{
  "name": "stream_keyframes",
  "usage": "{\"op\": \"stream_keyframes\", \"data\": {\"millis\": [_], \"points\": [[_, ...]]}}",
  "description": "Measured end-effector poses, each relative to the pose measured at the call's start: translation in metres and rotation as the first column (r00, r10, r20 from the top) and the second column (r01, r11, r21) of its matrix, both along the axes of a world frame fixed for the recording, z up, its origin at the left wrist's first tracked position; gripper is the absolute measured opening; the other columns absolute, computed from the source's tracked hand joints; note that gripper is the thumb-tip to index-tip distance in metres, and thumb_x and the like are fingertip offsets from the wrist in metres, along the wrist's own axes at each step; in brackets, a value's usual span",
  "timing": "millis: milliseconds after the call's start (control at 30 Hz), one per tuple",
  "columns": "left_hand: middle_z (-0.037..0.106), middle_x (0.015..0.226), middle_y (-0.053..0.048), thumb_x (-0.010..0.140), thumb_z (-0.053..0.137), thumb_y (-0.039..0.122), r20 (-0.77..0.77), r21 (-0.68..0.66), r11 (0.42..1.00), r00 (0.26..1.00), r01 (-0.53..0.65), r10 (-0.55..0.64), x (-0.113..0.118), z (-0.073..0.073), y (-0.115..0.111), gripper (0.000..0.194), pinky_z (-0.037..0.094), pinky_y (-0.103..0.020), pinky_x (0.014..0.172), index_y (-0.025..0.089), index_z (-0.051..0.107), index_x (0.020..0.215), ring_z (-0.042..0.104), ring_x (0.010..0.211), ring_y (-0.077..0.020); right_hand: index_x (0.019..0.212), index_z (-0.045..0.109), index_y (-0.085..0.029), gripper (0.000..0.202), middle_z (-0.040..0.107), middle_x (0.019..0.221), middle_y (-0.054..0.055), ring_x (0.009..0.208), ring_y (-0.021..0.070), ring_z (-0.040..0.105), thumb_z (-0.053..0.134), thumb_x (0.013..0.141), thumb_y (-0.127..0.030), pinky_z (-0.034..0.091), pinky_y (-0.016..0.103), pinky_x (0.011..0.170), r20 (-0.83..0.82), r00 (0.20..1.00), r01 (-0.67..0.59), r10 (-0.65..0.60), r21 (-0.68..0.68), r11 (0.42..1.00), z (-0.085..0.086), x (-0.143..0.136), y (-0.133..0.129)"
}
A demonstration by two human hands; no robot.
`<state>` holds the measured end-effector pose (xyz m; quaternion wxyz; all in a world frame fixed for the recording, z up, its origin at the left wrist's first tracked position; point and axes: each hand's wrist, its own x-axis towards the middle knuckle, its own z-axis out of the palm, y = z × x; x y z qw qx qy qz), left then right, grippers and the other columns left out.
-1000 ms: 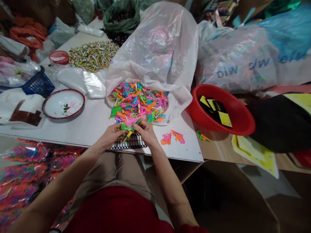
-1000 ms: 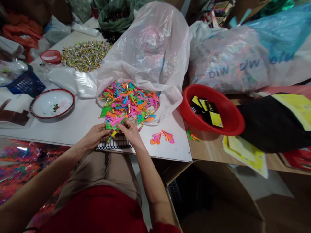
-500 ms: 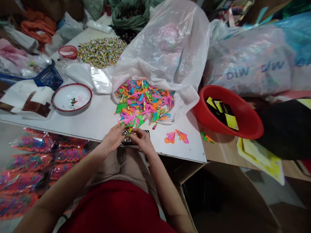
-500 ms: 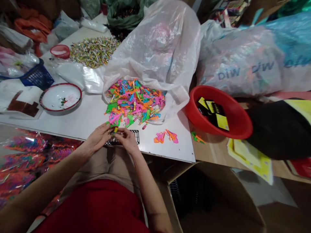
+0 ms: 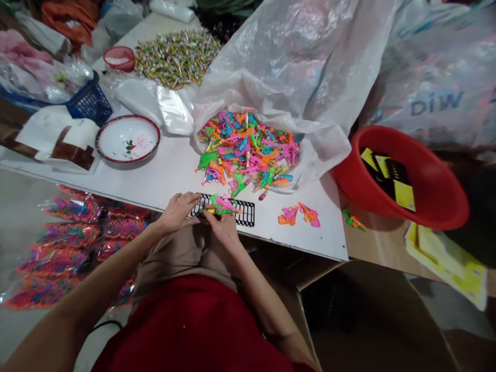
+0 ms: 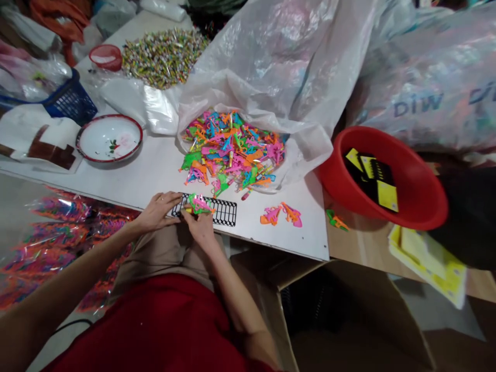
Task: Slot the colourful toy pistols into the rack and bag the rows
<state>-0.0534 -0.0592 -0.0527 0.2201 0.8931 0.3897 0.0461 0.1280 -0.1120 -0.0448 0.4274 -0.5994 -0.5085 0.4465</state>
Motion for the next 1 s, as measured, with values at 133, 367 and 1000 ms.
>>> {"op": "stream_keyframes", "data": {"millis": [133, 367, 1000], "points": [[0.049, 0.143, -0.013, 0.077, 0.064, 0.035, 0.131, -0.064, 0.997, 0.989, -0.053, 0.061, 0.002, -0.009, 0.008, 0.059, 0.027, -0.047, 0.111, 0.02, 0.052, 0.133, 0.041, 0.132, -0.0291, 0.091, 0.068, -0.023, 0.017, 0.072, 0.092, 0.004, 0.086, 0.0212, 0.066, 0.063, 0.082, -0.037, 0.052, 0.033, 0.082, -0.005, 1.0, -0.003, 0.003, 0.026, 1.0, -0.009, -0.017, 0.002], [0.051, 0.142, -0.012, 0.07, 0.059, 0.022, 0.136, -0.094, 0.993, 0.987, -0.076, 0.088, -0.001, -0.008, 0.011, 0.061, 0.027, -0.048, 0.111, 0.019, 0.055, 0.13, 0.042, 0.133, -0.0302, 0.097, 0.063, -0.02, 0.013, 0.065, 0.099, 0.008, 0.087, 0.0194, 0.062, 0.053, 0.093, -0.026, 0.047, 0.027, 0.074, 0.614, 0.755, -0.28, 0.231, -0.016, 0.96, -0.003, -0.025, -0.004], [0.042, 0.146, -0.023, 0.065, 0.073, 0.056, 0.048, -0.148, 0.987, 0.996, -0.069, 0.077, -0.033, 0.049, 0.013, 0.085, 0.03, -0.051, 0.113, 0.01, 0.05, 0.132, 0.039, 0.136, -0.0367, 0.114, 0.063, -0.014, 0.034, 0.057, 0.123, 0.016, 0.111, 0.0276, 0.053, 0.039, 0.091, -0.004, 0.046, 0.036, 0.088, 0.877, 0.446, -0.243, 0.179, -0.074, 0.967, 0.038, 0.107, 0.062]]}}
